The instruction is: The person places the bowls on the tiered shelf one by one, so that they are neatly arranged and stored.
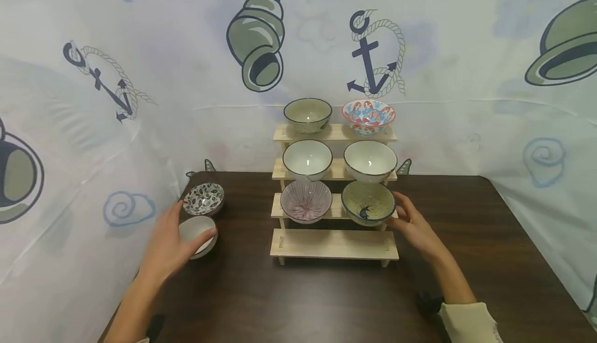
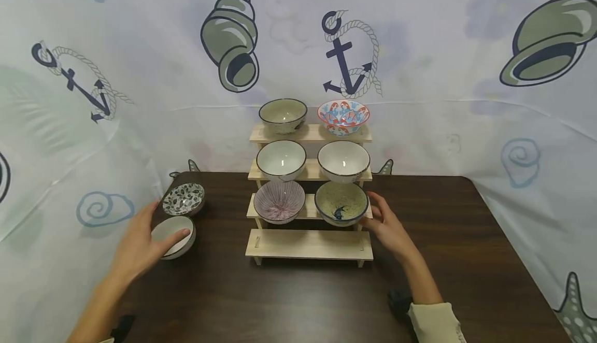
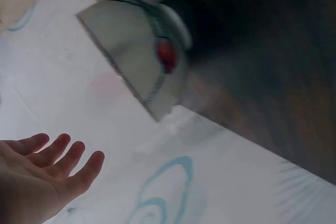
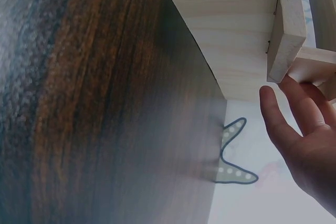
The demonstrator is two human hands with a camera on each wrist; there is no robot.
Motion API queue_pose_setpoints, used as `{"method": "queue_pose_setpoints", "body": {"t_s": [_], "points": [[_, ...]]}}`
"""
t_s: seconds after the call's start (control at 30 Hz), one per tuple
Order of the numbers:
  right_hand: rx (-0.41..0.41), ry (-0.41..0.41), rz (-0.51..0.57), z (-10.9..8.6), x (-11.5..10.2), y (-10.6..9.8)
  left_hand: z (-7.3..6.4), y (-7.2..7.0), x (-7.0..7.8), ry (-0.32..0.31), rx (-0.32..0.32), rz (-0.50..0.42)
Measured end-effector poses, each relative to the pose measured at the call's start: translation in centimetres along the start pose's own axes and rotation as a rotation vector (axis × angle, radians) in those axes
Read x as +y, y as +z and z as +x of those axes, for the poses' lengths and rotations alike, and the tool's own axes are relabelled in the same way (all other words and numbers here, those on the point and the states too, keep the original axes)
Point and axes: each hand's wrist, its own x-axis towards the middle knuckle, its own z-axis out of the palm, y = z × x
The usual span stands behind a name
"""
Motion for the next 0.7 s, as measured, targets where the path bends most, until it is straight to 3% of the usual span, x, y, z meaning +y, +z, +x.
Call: {"method": "queue_pose_setpoints", "body": {"t_s": [0.2,0.3,0.7], "points": [[0.021,0.020,0.007,-0.2,-0.1,0.1,0.3,1.0,-2.0,-0.011,0.019,0.027],[0.014,0.021,0.012,0.0,0.0,0.4,-0.2,1.2,-2.9,-0.034,0.007,0.043],[-0.002,0.033,0.036,0.1,-0.1,0.1,0.3,2.5,-4.4,-0.073,-0.106,0.093]]}}
